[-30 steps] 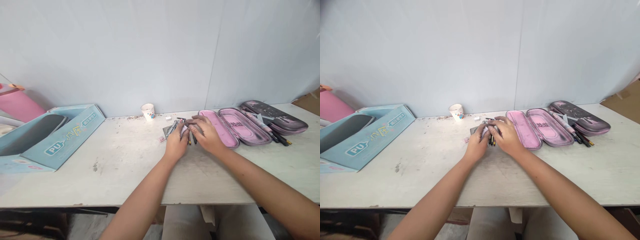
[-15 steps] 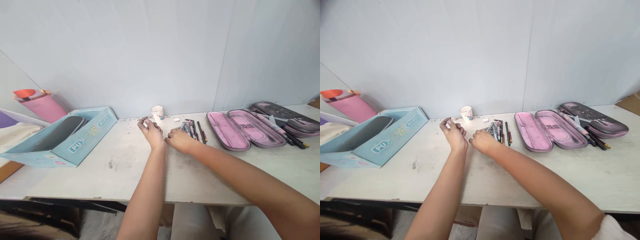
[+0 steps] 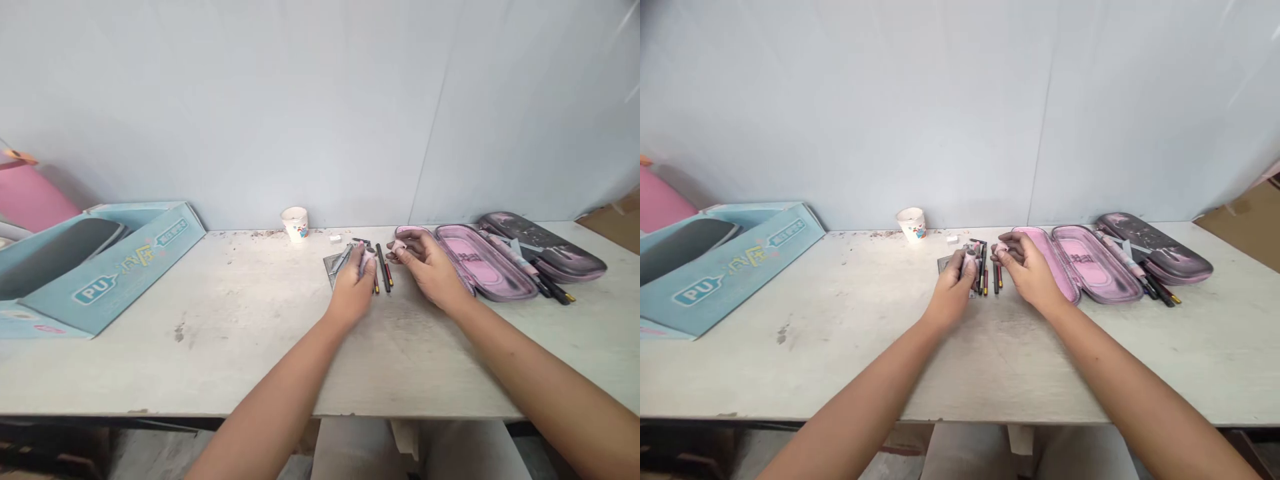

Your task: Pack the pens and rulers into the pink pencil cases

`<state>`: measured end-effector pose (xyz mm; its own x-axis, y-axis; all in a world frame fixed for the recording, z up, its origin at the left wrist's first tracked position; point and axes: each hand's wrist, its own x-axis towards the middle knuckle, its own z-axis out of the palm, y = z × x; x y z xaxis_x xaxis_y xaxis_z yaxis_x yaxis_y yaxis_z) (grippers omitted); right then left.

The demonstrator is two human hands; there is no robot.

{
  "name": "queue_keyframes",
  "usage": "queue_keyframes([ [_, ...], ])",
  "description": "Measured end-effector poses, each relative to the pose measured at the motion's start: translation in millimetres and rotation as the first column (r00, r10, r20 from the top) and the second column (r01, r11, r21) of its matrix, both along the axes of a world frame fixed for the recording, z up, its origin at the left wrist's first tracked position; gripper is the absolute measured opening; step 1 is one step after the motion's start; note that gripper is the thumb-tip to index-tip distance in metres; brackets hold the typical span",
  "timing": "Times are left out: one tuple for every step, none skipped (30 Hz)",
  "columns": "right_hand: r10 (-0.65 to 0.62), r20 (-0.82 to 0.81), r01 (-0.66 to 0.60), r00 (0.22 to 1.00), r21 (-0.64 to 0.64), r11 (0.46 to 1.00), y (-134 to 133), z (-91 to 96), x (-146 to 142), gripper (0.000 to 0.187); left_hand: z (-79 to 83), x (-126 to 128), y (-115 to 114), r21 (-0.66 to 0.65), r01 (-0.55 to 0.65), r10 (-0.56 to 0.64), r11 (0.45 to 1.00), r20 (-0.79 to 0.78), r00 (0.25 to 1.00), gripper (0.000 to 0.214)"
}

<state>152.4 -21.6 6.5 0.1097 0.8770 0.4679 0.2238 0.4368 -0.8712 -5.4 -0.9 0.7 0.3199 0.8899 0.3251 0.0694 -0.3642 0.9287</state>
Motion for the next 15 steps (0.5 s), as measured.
queue_keyframes([
  [0.019,-0.1,-0.019,0.995,0.009,1.0,-2,-0.4,-2,0.03,-2.3,3,-3,0.03,0.045,-0.044,0.999,-0.055,0.998,0.024],
  [0.034,-0.164,-0.032,0.986,0.016,0.999,-4,-0.5,-4,0.031,-4.2,5,-5,0.044,0.078,-0.074,0.996,-0.088,0.993,0.024],
  [0.047,-0.198,-0.044,0.979,0.019,0.999,-6,-0.3,-7,0.031,-5.6,7,-7,0.054,0.106,-0.1,0.993,-0.107,0.989,0.025],
  [0.061,-0.209,-0.059,0.976,0.018,0.998,-7,0.2,-10,0.03,-6.6,9,-8,0.06,0.127,-0.12,0.99,-0.114,0.986,0.026],
  [0.077,-0.208,-0.076,0.975,0.011,0.997,-9,0.8,-12,0.028,-7.2,10,-9,0.064,0.138,-0.13,0.988,-0.11,0.985,0.026],
  [0.091,-0.2,-0.092,0.976,0.001,0.996,-10,1.5,-13,0.027,-7.5,10,-10,0.063,0.141,-0.134,0.988,-0.105,0.985,0.027],
  [0.101,-0.192,-0.105,0.976,-0.007,0.994,-12,2.1,-14,0.026,-7.7,11,-10,0.061,0.14,-0.133,0.988,-0.102,0.986,0.027],
  [0.107,-0.185,-0.111,0.977,-0.013,0.994,-13,2.5,-15,0.025,-7.7,11,-10,0.059,0.135,-0.128,0.989,-0.105,0.986,0.027],
  [0.106,-0.179,-0.11,0.978,-0.015,0.994,-14,2.8,-15,0.024,-7.8,11,-10,0.059,0.127,-0.119,0.99,-0.113,0.986,0.028],
  [0.101,-0.171,-0.105,0.98,-0.015,0.994,-15,2.9,-15,0.024,-7.9,11,-10,0.062,0.118,-0.11,0.991,-0.124,0.986,0.029],
  [0.096,-0.161,-0.1,0.982,-0.014,0.995,-16,2.8,-14,0.023,-8.2,10,-10,0.068,0.111,-0.101,0.991,-0.137,0.985,0.031],
  [0.091,-0.148,-0.094,0.985,-0.012,0.996,-16,2.5,-13,0.023,-8.5,10,-10,0.074,0.108,-0.096,0.991,-0.15,0.984,0.032],
  [0.085,-0.133,-0.087,0.987,-0.01,0.996,-17,2.1,-13,0.022,-8.9,10,-9,0.081,0.105,-0.091,0.991,-0.161,0.983,0.034],
  [0.075,-0.119,-0.077,0.99,-0.009,0.997,-17,1.6,-12,0.022,-9.3,11,-9,0.085,0.103,-0.087,0.991,-0.172,0.981,0.034],
  [0.064,-0.107,-0.065,0.992,-0.01,0.998,-16,1.1,-12,0.021,-9.6,11,-9,0.088,0.101,-0.083,0.991,-0.184,0.979,0.034],
])
